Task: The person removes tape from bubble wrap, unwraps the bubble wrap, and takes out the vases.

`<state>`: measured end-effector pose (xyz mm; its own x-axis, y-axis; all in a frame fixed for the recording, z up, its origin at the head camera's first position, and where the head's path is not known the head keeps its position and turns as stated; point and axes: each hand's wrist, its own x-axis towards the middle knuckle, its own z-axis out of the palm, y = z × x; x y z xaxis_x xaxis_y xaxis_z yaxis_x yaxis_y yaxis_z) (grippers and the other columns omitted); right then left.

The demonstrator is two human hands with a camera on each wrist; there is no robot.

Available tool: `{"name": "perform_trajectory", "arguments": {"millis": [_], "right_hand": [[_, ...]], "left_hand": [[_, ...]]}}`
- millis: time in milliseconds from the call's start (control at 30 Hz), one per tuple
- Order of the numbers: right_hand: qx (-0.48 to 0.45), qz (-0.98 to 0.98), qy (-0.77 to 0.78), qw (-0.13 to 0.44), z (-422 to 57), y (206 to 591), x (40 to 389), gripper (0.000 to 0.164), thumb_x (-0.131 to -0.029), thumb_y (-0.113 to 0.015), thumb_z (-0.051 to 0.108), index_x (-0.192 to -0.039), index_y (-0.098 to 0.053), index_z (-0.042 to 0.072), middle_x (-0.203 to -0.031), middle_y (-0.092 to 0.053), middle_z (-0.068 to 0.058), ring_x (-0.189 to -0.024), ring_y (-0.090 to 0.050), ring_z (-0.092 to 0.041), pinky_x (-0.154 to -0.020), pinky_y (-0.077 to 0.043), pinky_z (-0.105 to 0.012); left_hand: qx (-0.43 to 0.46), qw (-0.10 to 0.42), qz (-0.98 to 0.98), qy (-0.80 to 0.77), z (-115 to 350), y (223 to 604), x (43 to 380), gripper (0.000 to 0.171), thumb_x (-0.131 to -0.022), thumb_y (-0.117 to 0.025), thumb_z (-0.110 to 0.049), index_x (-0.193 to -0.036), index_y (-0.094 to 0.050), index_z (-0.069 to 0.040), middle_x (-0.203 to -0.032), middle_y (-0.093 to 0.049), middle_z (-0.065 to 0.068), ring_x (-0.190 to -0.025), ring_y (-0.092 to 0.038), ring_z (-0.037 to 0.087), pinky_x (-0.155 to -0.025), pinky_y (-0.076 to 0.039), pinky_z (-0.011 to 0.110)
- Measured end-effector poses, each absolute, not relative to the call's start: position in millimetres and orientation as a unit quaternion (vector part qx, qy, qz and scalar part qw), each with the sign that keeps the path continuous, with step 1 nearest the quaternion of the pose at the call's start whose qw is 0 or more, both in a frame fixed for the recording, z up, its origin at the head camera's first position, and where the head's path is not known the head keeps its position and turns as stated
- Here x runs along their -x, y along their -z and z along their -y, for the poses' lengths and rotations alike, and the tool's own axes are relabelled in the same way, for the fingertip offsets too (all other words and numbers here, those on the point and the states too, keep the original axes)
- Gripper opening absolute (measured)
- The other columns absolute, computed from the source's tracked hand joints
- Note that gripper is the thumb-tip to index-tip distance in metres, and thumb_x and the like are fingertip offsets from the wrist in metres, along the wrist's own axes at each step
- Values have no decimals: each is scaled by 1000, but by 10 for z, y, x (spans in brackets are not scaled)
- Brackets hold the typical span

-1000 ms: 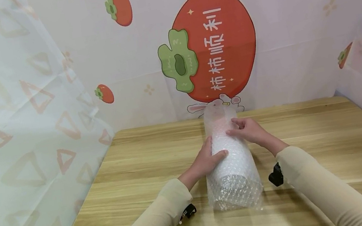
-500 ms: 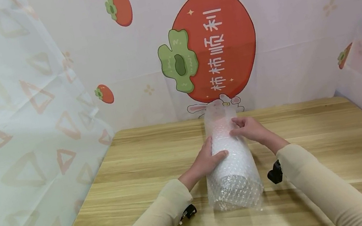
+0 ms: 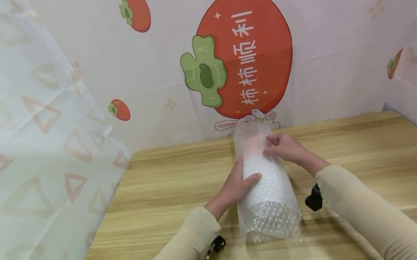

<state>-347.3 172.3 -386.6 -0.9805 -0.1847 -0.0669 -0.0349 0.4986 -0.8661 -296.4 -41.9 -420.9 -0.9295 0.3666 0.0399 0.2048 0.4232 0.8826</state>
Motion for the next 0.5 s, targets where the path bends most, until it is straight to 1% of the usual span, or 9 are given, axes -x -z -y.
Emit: {"name": "perform_trajectory", "arguments": {"millis": [233,500], "right_hand": [[58,-868,490,61,-1706,3904,3471,64,-92,-66,26,-144,-42,-5,-148,-41,-20,-135,-38,-37,-103,-38,-48],[62,-874,480,46,-1683,3933,3480,61,-93,-64,26,-142,-44,-5,-145,-44,-20,-133,-41,-36,-102,-40,-47]], "left_hand": [[-170,84,-838,-511,423,4196,2951,90,-90,-59,-41,-155,-11,-3,-155,-24,18,-135,-33,32,-104,-36,51],[-168,84,-841,-507,430,4208,2968,90,-90,-59,-42,-155,-10,-3,-156,-22,17,-137,-31,31,-105,-35,50]]}}
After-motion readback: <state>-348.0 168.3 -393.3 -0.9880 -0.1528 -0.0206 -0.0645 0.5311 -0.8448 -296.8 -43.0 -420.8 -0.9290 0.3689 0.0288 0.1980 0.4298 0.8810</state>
